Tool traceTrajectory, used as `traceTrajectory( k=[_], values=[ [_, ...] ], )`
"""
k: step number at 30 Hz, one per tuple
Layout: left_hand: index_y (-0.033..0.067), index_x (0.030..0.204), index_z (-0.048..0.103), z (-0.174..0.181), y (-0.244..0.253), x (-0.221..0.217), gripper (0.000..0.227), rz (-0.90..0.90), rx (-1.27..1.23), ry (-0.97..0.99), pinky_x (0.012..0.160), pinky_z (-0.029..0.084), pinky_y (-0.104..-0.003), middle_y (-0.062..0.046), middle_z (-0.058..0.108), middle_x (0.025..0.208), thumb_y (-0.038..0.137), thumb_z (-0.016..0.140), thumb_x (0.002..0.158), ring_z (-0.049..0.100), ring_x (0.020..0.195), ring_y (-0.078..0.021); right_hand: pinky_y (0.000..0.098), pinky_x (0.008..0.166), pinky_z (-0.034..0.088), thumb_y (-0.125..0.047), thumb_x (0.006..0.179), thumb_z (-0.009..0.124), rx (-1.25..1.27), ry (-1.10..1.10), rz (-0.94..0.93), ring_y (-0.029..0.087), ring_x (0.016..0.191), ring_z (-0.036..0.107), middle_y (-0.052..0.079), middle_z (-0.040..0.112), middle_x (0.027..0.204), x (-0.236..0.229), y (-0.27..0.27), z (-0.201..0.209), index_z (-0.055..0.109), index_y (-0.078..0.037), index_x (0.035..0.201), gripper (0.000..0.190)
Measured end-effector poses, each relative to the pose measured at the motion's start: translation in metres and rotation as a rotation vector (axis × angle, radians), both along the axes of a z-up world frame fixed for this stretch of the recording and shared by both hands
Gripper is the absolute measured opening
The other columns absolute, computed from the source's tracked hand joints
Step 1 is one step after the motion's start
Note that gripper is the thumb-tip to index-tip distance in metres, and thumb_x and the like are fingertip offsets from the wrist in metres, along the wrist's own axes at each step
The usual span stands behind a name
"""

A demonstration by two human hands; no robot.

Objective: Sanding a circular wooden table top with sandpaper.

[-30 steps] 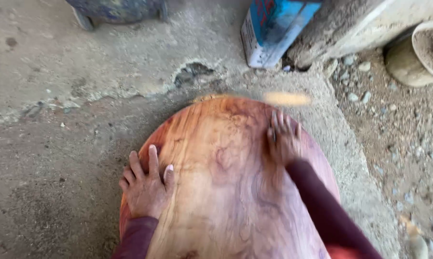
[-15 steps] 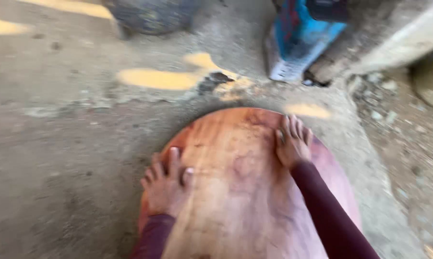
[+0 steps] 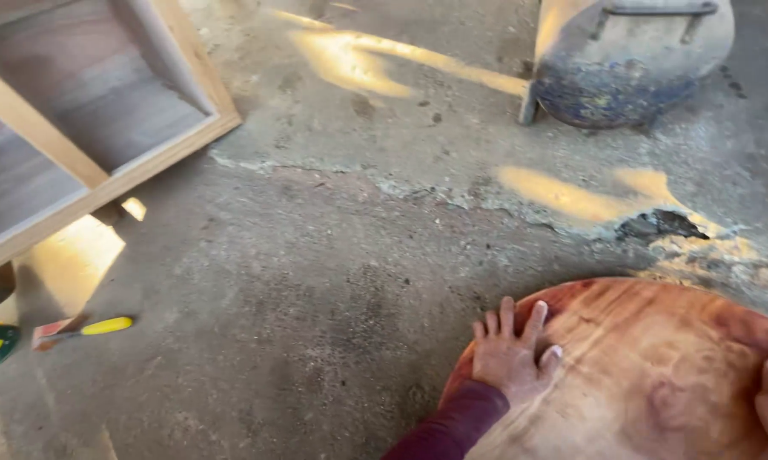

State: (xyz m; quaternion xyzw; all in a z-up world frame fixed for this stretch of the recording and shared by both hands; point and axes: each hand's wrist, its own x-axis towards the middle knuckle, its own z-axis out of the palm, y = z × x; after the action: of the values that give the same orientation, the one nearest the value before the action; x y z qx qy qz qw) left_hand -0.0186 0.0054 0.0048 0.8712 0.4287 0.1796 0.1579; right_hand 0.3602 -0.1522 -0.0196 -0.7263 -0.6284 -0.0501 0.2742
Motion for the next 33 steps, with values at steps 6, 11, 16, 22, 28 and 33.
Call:
traceTrajectory(
  k=[6,11,16,22,28,33],
  values=[
    [0.0213,0.163,0.031,0.001,0.002,0.002,0.076,-0.043,-0.009,0.061,0.103,0.032,-0.076,-0.034,0.031,0.158,0.063,0.040,0.099,0.044,0.129,-0.0614,0.0677,0.118,0.016,-0.037,0.105,0.040,-0.105,-0.102,-0.163,0.034,0.152,0.031,0.014,0.036,0.165,-0.056,-0.058,0.032,0.038,-0.008,0.157,0.059],
    [0.0228,0.156,0.038,0.006,0.000,0.015,0.074,-0.028,0.120,0.098,0.097,0.040,-0.068,-0.030,0.040,0.151,0.061,0.048,0.094,0.051,0.120,-0.0537,0.0687,0.118,0.016,-0.037,0.106,0.040,-0.241,-0.199,-0.438,0.033,0.152,0.032,0.014,0.037,0.165,-0.121,-0.028,0.019,0.041,-0.009,0.156,0.058],
    [0.0193,0.153,0.042,0.003,0.010,0.013,0.076,-0.012,0.174,0.031,0.090,0.043,-0.062,-0.031,0.045,0.145,0.058,0.055,0.088,0.051,0.117,-0.0483,0.0679,0.116,0.012,-0.038,0.105,0.042,-0.308,-0.192,-0.510,0.034,0.152,0.029,0.014,0.036,0.164,-0.012,0.068,-0.007,0.042,-0.007,0.154,0.057],
    [0.0194,0.153,0.042,0.010,0.011,0.013,0.074,0.005,0.166,0.029,0.091,0.043,-0.063,-0.030,0.045,0.146,0.057,0.054,0.090,0.051,0.118,-0.0481,0.0648,0.122,0.008,-0.040,0.108,0.037,-0.204,-0.233,-0.450,0.033,0.155,0.027,0.015,0.033,0.166,-0.088,0.024,-0.017,0.041,-0.006,0.157,0.060],
    [0.0138,0.154,0.041,0.008,0.009,0.017,0.076,0.023,0.156,0.083,0.091,0.043,-0.063,-0.029,0.046,0.146,0.056,0.054,0.093,0.053,0.116,-0.0476,0.0683,0.121,0.007,-0.040,0.108,0.036,-0.279,-0.255,-0.468,0.033,0.156,0.027,0.015,0.034,0.168,-0.062,0.063,-0.015,0.042,-0.006,0.158,0.062],
    [-0.0027,0.153,0.039,-0.017,0.007,0.009,0.076,0.086,0.171,-0.025,0.099,0.043,-0.062,-0.031,0.046,0.150,0.049,0.051,0.098,0.053,0.122,-0.0476,0.0674,0.121,0.004,-0.039,0.108,0.036,-0.198,-0.194,-0.385,0.038,0.156,0.023,0.021,0.031,0.169,-0.123,0.065,-0.002,0.039,-0.002,0.158,0.062]
  ],
)
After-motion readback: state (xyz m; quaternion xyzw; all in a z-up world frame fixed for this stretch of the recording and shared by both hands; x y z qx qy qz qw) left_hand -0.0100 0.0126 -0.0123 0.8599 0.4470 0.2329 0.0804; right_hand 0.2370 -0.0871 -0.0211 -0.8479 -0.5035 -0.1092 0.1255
